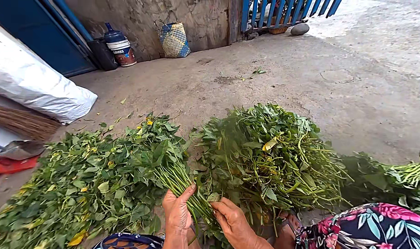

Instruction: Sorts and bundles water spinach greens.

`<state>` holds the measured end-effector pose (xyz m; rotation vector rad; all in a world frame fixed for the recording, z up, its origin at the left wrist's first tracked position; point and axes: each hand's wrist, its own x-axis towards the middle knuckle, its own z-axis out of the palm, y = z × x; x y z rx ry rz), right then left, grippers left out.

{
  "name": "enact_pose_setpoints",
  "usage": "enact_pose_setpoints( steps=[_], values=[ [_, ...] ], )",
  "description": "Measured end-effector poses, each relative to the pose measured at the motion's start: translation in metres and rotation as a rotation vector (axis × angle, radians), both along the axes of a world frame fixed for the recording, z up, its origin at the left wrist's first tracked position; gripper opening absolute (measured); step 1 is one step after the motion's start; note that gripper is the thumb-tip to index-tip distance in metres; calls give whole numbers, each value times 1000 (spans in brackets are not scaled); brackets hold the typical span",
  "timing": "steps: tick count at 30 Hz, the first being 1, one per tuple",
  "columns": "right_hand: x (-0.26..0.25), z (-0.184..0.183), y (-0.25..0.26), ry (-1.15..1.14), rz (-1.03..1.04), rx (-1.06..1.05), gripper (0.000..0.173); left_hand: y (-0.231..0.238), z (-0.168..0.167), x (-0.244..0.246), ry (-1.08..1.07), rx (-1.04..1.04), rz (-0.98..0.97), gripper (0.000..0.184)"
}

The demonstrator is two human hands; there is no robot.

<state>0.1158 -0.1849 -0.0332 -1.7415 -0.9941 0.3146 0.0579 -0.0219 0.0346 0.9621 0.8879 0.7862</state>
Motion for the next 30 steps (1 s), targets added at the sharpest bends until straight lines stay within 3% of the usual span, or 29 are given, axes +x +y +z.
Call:
enact_pose_setpoints(
  steps=[4,9,13,15,16,18,19,22,25,30],
  values=[
    [3,19,16,133,-10,-154,46,-6,-1,1,16,-27,-41,41],
    [-3,25,42,140,-235,82,23,-11,2,3,34,-38,-46,40],
    [-4,15,21,-225,-182,25,15,0,0,-1,21,-45,99,35],
    [-3,23,-1,-243,-26,-196,15,7,3,-4,39,-18,163,34],
    [4,36,-11,-147,132,-423,20,10,5,-5,48,-5,193,33],
    [29,58,-12,57,398,-861,40,12,10,-6,68,22,248,35],
    [40,62,-8,95,402,-948,45,11,12,-5,72,36,277,36],
    [78,53,18,97,155,-916,40,11,10,-1,34,38,319,36],
    [121,13,59,181,-87,-871,37,8,5,3,13,-29,292,38],
    [165,-39,100,485,-290,-839,63,0,-2,4,70,-122,248,36]
  ],
)
